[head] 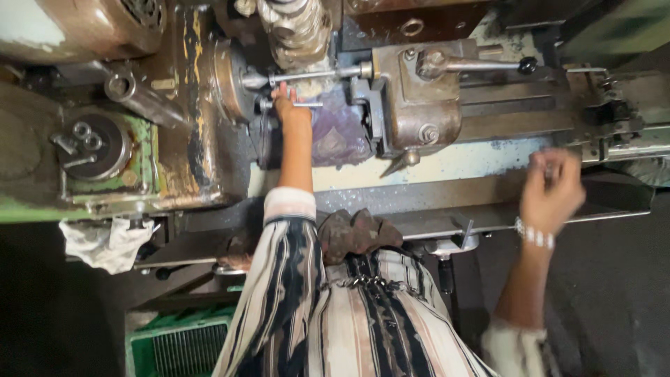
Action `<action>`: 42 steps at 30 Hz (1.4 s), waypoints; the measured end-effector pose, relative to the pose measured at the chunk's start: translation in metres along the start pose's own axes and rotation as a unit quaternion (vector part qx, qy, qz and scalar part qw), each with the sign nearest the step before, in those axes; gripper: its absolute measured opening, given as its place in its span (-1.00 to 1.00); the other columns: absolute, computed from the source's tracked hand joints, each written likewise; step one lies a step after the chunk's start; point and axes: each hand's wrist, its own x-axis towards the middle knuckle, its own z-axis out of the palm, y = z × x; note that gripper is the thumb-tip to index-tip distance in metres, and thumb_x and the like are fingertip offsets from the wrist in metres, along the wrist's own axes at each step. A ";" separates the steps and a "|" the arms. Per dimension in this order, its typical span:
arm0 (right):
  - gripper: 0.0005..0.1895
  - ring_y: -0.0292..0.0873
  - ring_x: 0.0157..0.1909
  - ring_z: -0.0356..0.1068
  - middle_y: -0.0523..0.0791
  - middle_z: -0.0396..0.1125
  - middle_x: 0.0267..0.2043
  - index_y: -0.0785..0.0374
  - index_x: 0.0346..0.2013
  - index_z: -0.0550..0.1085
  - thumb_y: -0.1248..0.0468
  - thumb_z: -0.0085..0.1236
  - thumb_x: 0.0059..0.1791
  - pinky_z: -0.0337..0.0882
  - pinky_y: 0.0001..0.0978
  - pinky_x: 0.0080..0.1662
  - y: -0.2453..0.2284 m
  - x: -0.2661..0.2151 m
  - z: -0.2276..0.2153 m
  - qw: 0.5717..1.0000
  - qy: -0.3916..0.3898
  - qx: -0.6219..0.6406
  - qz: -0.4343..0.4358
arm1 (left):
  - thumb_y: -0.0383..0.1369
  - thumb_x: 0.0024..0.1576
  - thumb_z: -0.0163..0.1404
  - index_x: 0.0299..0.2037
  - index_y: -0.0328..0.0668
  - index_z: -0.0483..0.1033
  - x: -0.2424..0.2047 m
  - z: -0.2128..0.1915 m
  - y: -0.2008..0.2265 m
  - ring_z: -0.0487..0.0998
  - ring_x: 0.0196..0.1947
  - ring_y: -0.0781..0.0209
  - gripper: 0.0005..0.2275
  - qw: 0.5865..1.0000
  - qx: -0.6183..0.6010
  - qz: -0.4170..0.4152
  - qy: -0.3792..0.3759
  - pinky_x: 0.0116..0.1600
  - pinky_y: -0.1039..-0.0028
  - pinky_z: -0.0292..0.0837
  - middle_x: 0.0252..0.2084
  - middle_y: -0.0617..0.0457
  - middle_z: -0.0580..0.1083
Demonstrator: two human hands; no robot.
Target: The person operates a metalworking lathe, repeatedly inserting a cylindrical metal part into the chuck, tightening it with a chuck key, and then removing the part. The person places the removed parts into a green plastic bin on the floor.
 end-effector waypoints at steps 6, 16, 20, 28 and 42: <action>-0.82 0.17 -0.19 0.46 0.09 0.43 -0.17 0.24 -0.12 0.59 0.20 0.23 0.09 0.43 -0.06 -0.14 -0.044 -0.111 -0.025 0.967 -0.170 -0.184 0.043 | -0.40 0.15 -0.10 -0.35 0.18 0.38 -0.005 -0.029 0.031 0.26 -0.58 0.29 -0.89 0.989 0.099 -0.097 -0.058 -0.49 0.35 0.15 -0.47 0.22 0.35; -0.72 -0.10 -0.28 0.31 -0.08 0.33 -0.31 0.34 -0.21 0.41 0.22 0.02 0.31 0.36 -0.17 -0.15 -0.109 -0.138 0.023 0.985 -0.110 0.122 0.057 | -0.16 0.38 -0.21 0.16 -0.29 0.38 -0.313 -0.107 0.141 0.47 -0.49 0.23 -0.65 0.951 0.133 -0.042 -0.276 -0.39 0.43 0.46 -0.19 -0.05 0.48; -0.88 -0.25 -0.49 0.24 -0.15 0.29 -0.41 0.20 -0.08 0.36 0.22 -0.09 0.19 0.19 -0.43 -0.47 -0.166 -0.172 0.038 0.844 -0.265 0.354 0.305 | -0.16 0.38 -0.31 0.16 -0.29 0.29 -0.405 -0.123 0.168 0.64 -0.23 -0.05 -0.65 0.938 0.121 -0.098 -0.309 0.00 0.09 0.66 -0.24 -0.06 0.51; -0.51 0.14 0.01 0.46 0.06 0.39 -0.03 0.28 -0.03 0.37 0.62 0.07 -0.23 0.49 -0.15 -0.02 -0.259 -0.203 0.048 0.872 -0.327 0.232 -0.281 | -0.08 0.45 -0.38 0.27 -0.41 0.26 -0.473 -0.155 0.199 0.57 0.15 -0.10 -0.53 0.911 0.122 -0.064 -0.388 0.34 0.20 0.39 -0.02 -0.19 0.54; -0.86 -0.13 -0.32 0.43 -0.02 0.38 0.04 0.26 -0.07 0.31 0.50 -0.10 0.12 0.46 -0.36 -0.32 -0.231 -0.275 0.066 0.723 -0.455 0.504 0.129 | -0.59 0.37 -0.05 0.31 -0.44 0.29 -0.501 -0.215 0.266 0.54 0.04 0.13 -0.68 0.894 0.201 0.006 -0.400 0.23 0.30 0.46 0.12 -0.16 0.50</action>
